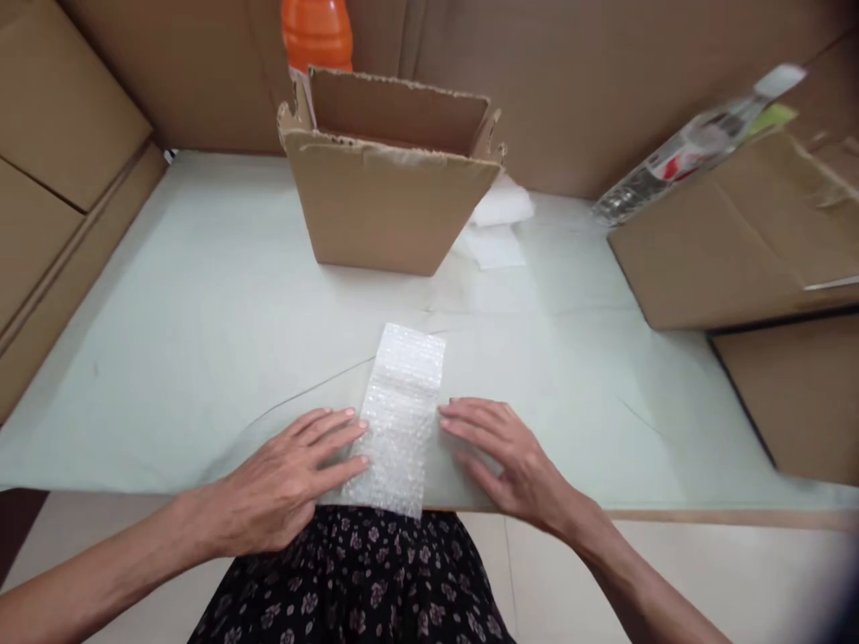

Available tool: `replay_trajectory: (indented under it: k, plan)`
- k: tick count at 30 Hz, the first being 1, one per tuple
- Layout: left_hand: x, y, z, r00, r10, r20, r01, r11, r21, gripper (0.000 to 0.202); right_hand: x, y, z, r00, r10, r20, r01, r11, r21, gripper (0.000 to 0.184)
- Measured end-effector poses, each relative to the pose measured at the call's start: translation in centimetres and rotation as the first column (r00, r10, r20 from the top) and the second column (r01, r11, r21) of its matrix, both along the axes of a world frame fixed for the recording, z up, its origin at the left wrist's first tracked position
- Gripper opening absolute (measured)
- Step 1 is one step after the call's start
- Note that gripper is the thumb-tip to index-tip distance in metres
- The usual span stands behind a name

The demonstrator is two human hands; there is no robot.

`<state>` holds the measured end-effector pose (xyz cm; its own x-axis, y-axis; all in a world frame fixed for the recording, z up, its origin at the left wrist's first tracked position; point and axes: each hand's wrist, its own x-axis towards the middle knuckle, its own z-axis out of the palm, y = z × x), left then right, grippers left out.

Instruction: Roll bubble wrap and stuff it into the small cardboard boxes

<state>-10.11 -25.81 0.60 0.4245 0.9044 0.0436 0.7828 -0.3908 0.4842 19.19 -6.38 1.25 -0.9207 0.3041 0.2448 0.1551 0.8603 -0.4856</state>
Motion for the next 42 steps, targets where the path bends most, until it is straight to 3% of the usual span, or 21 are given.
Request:
replay_trajectory:
  k: [4, 8, 11, 13, 16, 18, 20, 23, 25, 27, 30, 33, 35, 37, 39, 42]
  plan:
    - [1.0, 0.3, -0.3, 0.996, -0.086, -0.025, 0.086, 0.996, -0.017, 0.082, 0.3, -5.2, -1.2, 0.985, 0.068, 0.159, -0.089, 0.988, 0.127, 0.055]
    - [1.2, 0.7, -0.9, 0.998, -0.057, 0.02, 0.058, 0.998, -0.02, 0.079, -0.5, -7.6, -3.4, 0.998, 0.031, 0.058, -0.042, 0.979, 0.199, 0.044]
    - [1.4, 0.7, -0.9, 0.997, 0.006, 0.076, -0.005, 1.0, -0.011, 0.079, -1.5, -7.5, -4.0, 0.993, -0.019, -0.116, 0.03, 0.996, 0.09, 0.02]
    - [1.7, 0.7, -0.9, 0.993, 0.032, 0.11, -0.032, 0.999, 0.004, 0.075, -2.1, -7.1, -3.7, 0.974, -0.094, -0.206, 0.096, 0.995, -0.002, 0.014]
    - [2.6, 1.4, -0.8, 0.98, 0.104, 0.171, -0.111, 0.993, 0.03, 0.058, -2.8, -6.5, -3.0, 0.953, -0.244, -0.181, 0.206, 0.957, -0.204, 0.014]
    - [3.2, 2.4, -0.9, 0.945, 0.239, 0.225, -0.253, 0.967, 0.035, 0.042, -3.1, -6.0, -2.7, 0.935, -0.329, -0.132, 0.278, 0.911, -0.304, 0.015]
    - [3.6, 3.7, -1.2, 0.884, 0.39, 0.259, -0.41, 0.912, 0.026, 0.034, -3.0, -5.4, -2.5, 0.89, -0.427, -0.162, 0.38, 0.889, -0.256, 0.012]
    - [3.8, 5.8, -2.1, 0.835, 0.508, 0.212, -0.535, 0.84, 0.09, 0.034, -2.5, -4.8, -2.3, 0.821, -0.474, -0.317, 0.492, 0.87, -0.025, 0.029]
    - [3.6, 6.7, -2.8, 0.841, 0.521, 0.147, -0.54, 0.822, 0.179, 0.035, -2.3, -4.7, -2.3, 0.876, -0.37, -0.309, 0.415, 0.905, 0.094, 0.033]
    - [3.5, 7.1, -3.1, 0.847, 0.522, 0.101, -0.53, 0.81, 0.252, 0.036, -2.5, -4.7, -2.6, 0.948, -0.249, -0.2, 0.283, 0.945, 0.164, 0.033]
    - [3.4, 6.6, -2.8, 0.856, 0.502, 0.126, -0.513, 0.791, 0.332, 0.042, -3.6, -4.5, -3.2, 0.974, -0.208, -0.094, 0.225, 0.948, 0.226, 0.028]
    - [3.4, 5.4, -1.7, 0.909, 0.375, 0.182, -0.415, 0.852, 0.318, 0.049, -4.4, -4.0, -3.5, 0.964, -0.233, -0.128, 0.252, 0.954, 0.163, 0.02]
    - [3.5, 4.8, -1.0, 0.93, 0.304, 0.206, -0.352, 0.9, 0.256, 0.047, -4.4, -3.7, -3.3, 0.963, -0.245, -0.115, 0.246, 0.969, -0.005, 0.022]
    - [3.6, 4.7, -0.9, 0.924, 0.311, 0.222, -0.355, 0.914, 0.199, 0.043, -4.1, -3.5, -2.9, 0.958, -0.276, -0.075, 0.263, 0.953, -0.148, 0.024]
    - [3.8, 5.3, -1.1, 0.909, 0.368, 0.196, -0.403, 0.897, 0.184, 0.038, -3.7, -3.4, -2.5, 0.937, -0.34, -0.077, 0.33, 0.936, -0.118, 0.027]
    - [3.9, 6.8, -1.9, 0.884, 0.464, 0.061, -0.465, 0.854, 0.234, 0.032, -3.5, -3.4, -2.1, 0.915, -0.379, -0.142, 0.393, 0.914, 0.095, 0.029]
